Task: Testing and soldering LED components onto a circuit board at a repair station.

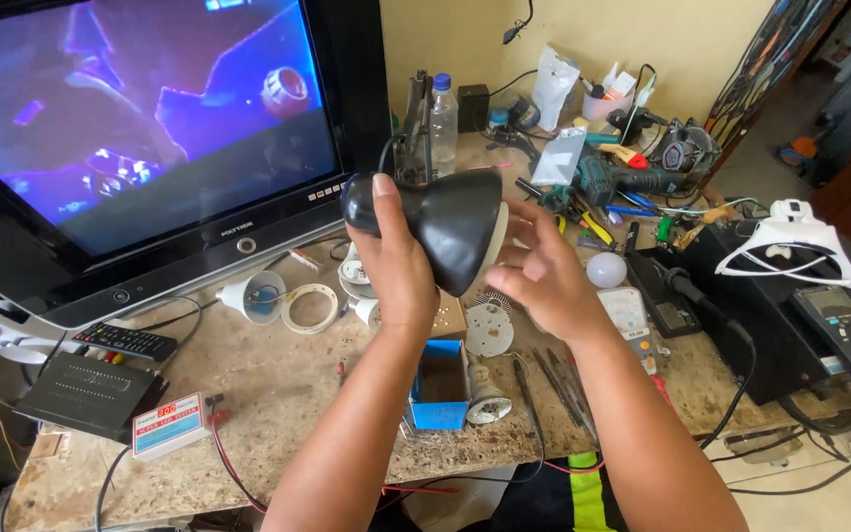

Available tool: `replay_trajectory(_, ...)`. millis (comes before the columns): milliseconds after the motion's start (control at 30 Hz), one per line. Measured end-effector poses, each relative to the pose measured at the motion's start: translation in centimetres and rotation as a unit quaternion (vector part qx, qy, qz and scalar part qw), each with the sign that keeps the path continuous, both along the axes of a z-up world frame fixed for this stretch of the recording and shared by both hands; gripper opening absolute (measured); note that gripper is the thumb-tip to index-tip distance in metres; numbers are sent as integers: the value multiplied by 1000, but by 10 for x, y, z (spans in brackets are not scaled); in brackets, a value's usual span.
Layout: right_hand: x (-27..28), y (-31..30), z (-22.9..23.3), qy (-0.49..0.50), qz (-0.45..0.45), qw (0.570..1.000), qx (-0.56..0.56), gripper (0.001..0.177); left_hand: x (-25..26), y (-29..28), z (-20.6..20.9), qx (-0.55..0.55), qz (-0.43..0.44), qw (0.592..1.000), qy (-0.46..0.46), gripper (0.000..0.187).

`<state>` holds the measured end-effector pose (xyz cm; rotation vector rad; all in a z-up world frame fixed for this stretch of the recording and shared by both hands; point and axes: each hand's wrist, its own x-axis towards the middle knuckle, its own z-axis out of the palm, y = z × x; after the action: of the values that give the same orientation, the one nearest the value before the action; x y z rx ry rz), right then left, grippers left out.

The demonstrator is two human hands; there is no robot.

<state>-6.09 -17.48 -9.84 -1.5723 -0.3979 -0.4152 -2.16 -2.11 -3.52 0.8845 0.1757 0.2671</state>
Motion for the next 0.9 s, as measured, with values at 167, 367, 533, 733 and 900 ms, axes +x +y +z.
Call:
replay_trajectory(167,16,-9,-33,124,-35,986,110,57,-8,-4,2,34,-9,999,-16,57)
replay_trajectory(367,-15,20,11,2,-14,997,77,71,-4,4,-5,45,-6,999,-16,58)
replay_trajectory(533,-5,7,12,26,-17,999,-22,85,-2,7,-6,42,-5,999,-15,56)
replay_trajectory(733,12,-7,-15,74,11,995,63,74,2,5,-9,46,-12,999,-8,59)
replay_trajectory(900,11,1,-9,16,-1,999,37,95,0,8,-7,45,-30,999,5,68)
